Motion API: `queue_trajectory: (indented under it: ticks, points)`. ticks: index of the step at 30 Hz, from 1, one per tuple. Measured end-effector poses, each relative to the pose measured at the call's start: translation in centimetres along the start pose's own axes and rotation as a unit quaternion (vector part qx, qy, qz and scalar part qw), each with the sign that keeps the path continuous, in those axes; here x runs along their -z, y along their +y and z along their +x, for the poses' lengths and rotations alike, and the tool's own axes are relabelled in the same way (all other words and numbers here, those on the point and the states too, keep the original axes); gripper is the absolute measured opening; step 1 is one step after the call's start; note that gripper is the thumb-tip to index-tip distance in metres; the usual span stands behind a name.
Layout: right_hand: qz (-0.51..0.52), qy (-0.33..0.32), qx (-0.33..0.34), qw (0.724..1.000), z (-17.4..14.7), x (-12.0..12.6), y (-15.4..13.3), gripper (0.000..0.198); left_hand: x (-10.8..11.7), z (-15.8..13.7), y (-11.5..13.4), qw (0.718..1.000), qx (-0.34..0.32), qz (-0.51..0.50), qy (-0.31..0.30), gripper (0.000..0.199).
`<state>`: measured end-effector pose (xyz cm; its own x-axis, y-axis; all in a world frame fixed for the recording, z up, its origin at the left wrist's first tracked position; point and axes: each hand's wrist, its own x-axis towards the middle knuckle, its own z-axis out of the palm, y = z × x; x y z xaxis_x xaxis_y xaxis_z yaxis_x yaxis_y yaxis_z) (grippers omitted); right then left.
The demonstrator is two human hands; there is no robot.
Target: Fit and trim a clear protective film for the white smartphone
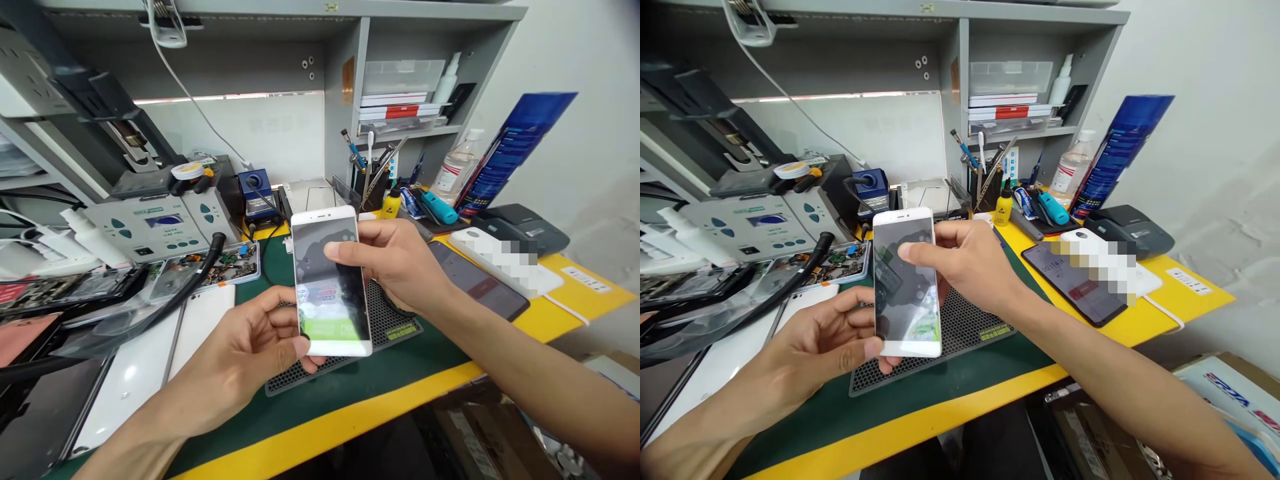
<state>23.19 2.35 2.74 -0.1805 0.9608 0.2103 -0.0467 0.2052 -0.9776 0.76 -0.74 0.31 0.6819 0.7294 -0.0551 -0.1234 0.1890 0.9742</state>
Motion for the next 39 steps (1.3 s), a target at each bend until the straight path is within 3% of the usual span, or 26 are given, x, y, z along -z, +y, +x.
queue_trajectory:
  ticks: [14,21,34,39]
  points:
    - [0.018,-0.001,-0.019,1.0,0.1,-0.1,0.1,0.025,-0.4,-0.2,0.2,1.0,0.006,-0.024,-0.012,0.031]
    - [-0.063,0.04,0.019,0.997,-0.1,-0.2,-0.3,0.021,-0.3,0.0,-0.1,0.999,-0.011,-0.032,-0.019,0.033]
    - [-0.143,0.062,0.043,0.987,-1.2,-1.2,-1.3,0.022,-1.9,0.8,-0.2,0.998,0.014,-0.009,0.054,0.049]
    - [-0.136,0.072,0.051,0.987,-1.3,-1.6,-1.2,0.021,-2.4,1.4,-0.7,0.996,0.0,-0.053,0.076,0.05]
